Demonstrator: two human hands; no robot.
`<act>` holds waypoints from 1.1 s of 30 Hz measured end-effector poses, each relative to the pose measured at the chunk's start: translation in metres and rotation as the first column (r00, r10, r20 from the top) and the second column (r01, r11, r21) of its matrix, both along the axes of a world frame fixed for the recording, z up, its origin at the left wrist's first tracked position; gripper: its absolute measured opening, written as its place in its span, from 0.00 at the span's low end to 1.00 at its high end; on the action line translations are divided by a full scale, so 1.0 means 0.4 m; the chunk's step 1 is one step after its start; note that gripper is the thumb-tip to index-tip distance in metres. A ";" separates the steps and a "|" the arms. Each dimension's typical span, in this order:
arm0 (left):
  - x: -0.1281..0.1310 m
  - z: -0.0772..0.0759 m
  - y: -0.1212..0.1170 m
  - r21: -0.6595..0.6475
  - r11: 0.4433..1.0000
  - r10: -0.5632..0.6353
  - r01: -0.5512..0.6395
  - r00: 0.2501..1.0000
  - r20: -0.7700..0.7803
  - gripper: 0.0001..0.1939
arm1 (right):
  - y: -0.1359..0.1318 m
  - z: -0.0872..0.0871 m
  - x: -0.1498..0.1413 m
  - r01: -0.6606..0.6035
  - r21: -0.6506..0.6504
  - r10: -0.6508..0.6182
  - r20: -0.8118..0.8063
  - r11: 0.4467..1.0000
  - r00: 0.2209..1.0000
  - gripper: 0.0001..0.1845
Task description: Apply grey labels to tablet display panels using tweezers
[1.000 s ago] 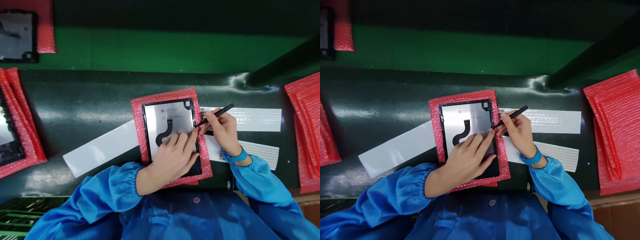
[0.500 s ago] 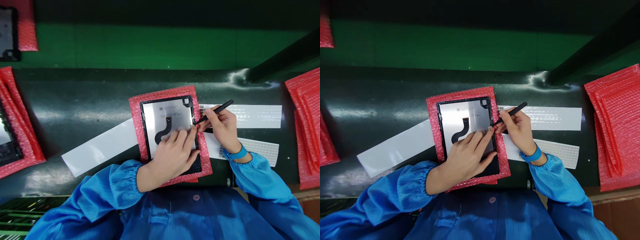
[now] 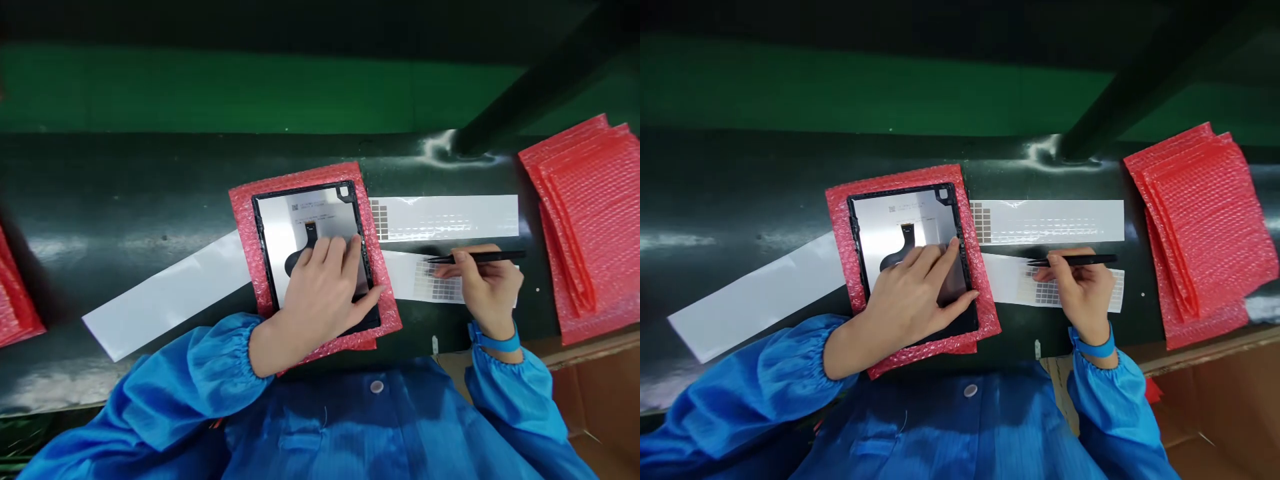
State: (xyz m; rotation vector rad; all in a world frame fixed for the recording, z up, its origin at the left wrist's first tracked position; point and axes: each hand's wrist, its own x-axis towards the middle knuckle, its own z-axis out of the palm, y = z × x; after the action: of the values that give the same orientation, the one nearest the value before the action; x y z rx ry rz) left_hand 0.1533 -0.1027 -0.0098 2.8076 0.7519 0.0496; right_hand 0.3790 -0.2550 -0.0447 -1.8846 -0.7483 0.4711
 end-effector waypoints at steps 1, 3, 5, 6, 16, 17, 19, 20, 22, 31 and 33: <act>0.012 0.011 -0.005 0.024 1.000 -0.009 0.009 1.000 0.013 0.38 | -0.011 -0.015 0.001 -0.009 -0.017 0.009 -0.009 1.000 1.000 0.15; 0.035 0.022 -0.025 0.057 0.994 -0.096 0.092 0.993 0.071 0.39 | -0.020 -0.037 0.003 -0.018 -0.026 0.016 -0.056 0.999 0.998 0.15; 0.052 0.013 -0.054 0.049 0.970 -0.244 0.240 0.964 0.110 0.42 | -0.017 -0.050 0.003 -0.038 -0.013 0.037 -0.100 0.999 0.994 0.15; 0.057 0.002 -0.069 0.028 0.951 -0.309 0.307 0.946 0.102 0.44 | -0.013 -0.054 0.003 -0.052 -0.003 0.051 -0.109 0.999 0.993 0.15; 0.059 -0.053 -0.114 -0.112 0.923 -0.374 0.369 0.927 -0.032 0.51 | 0.009 -0.040 -0.008 -0.101 0.021 0.103 -0.084 0.995 0.991 0.15; 0.059 -0.051 -0.112 -0.112 0.922 -0.377 0.371 0.926 -0.032 0.51 | 0.008 -0.041 -0.008 -0.109 0.023 0.111 -0.083 0.994 0.990 0.14; 0.060 -0.049 -0.111 -0.106 0.922 -0.377 0.372 0.926 -0.031 0.51 | 0.008 -0.042 -0.007 -0.121 0.029 0.123 -0.086 0.992 0.989 0.13; 0.060 -0.049 -0.111 -0.101 0.923 -0.376 0.372 0.926 -0.030 0.51 | 0.008 -0.043 -0.008 -0.122 0.032 0.124 -0.087 0.992 0.988 0.13; 0.059 -0.048 -0.112 -0.087 0.924 -0.376 0.373 0.926 -0.022 0.51 | 0.009 -0.042 -0.010 -0.115 0.036 0.118 -0.095 0.993 0.989 0.13; 0.058 -0.061 -0.105 -0.053 0.927 -0.369 0.371 0.929 0.037 0.52 | 0.043 -0.002 -0.018 0.037 0.062 -0.024 -0.201 0.997 0.979 0.24; 0.051 -0.053 -0.103 -0.011 0.929 -0.369 0.371 0.926 0.081 0.52 | 0.057 0.016 -0.023 0.044 0.081 -0.027 -0.206 0.996 0.978 0.24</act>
State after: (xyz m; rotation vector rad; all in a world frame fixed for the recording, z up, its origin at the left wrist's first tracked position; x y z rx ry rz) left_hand 0.1736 -0.1438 -0.0309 2.8517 0.1939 0.0814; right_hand 0.3698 -0.2322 -0.0385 -1.7368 -0.5880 0.5917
